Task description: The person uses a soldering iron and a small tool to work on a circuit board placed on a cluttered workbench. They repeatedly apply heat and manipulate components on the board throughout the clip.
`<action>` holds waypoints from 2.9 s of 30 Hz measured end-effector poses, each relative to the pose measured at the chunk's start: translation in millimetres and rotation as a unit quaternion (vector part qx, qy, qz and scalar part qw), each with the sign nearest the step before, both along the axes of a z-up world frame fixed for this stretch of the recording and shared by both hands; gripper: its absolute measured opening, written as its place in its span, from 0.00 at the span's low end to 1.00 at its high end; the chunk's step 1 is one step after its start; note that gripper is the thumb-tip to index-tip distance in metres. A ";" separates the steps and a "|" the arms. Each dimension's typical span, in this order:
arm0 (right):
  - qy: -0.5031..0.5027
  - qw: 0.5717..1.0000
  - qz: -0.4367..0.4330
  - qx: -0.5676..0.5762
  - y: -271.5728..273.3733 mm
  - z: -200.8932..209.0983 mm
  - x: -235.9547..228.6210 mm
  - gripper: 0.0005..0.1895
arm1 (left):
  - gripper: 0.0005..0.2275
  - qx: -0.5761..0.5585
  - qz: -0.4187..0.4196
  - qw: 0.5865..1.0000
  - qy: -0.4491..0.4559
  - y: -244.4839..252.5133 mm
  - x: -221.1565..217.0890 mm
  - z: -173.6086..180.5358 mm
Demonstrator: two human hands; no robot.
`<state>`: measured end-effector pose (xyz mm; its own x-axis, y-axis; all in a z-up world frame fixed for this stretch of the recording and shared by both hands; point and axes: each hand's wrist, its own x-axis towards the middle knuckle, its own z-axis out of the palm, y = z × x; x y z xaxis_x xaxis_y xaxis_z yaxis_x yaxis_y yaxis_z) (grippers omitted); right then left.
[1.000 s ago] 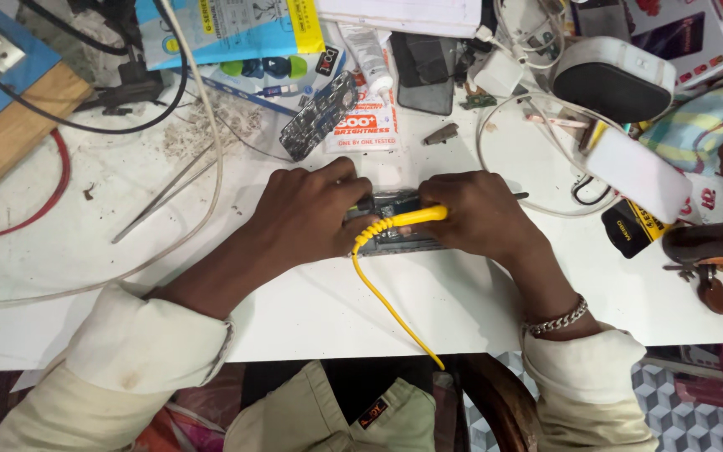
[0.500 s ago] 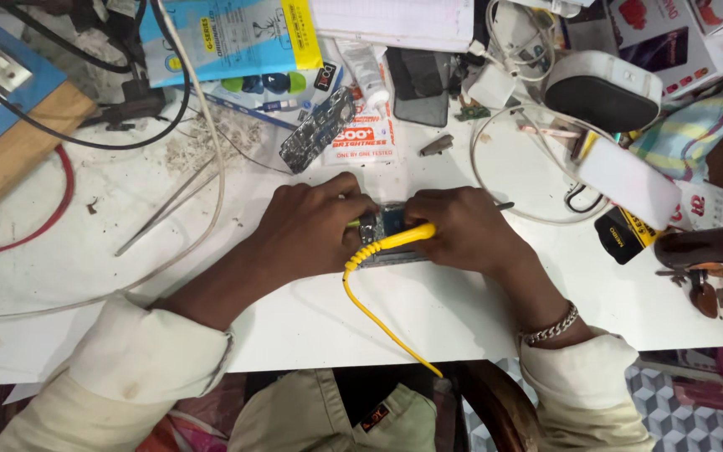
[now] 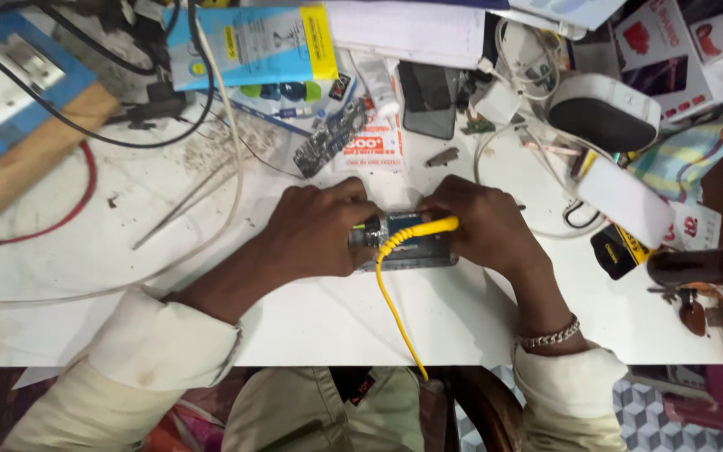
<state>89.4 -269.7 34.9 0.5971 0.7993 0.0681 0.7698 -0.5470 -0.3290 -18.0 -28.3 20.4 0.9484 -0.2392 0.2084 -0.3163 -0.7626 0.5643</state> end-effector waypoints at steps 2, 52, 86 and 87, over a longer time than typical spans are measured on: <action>0.006 1.000 -0.023 -0.012 -3.1 -2.9 3.8 0.15 | 0.19 0.000 -0.001 1.000 0.007 0.3 1.1 -0.7; 0.177 0.660 -0.118 0.720 -143.8 -34.3 -31.8 0.24 | 0.14 -0.590 0.012 0.807 -0.039 15.7 1.8 -11.4; 0.175 0.521 -0.292 0.783 -186.3 -25.4 39.3 0.17 | 0.08 -0.256 0.083 0.951 -0.154 21.8 -21.8 -35.6; 0.183 0.528 -0.292 0.776 -178.7 -25.7 47.6 0.17 | 0.09 -0.242 0.101 0.957 -0.125 22.0 -22.0 -35.6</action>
<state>137.1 -448.4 9.2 0.9114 -0.3771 0.1649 0.3481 0.4924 -0.7977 -40.0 -6.3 -15.1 0.8709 0.1254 0.4752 -0.3618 -0.4908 0.7926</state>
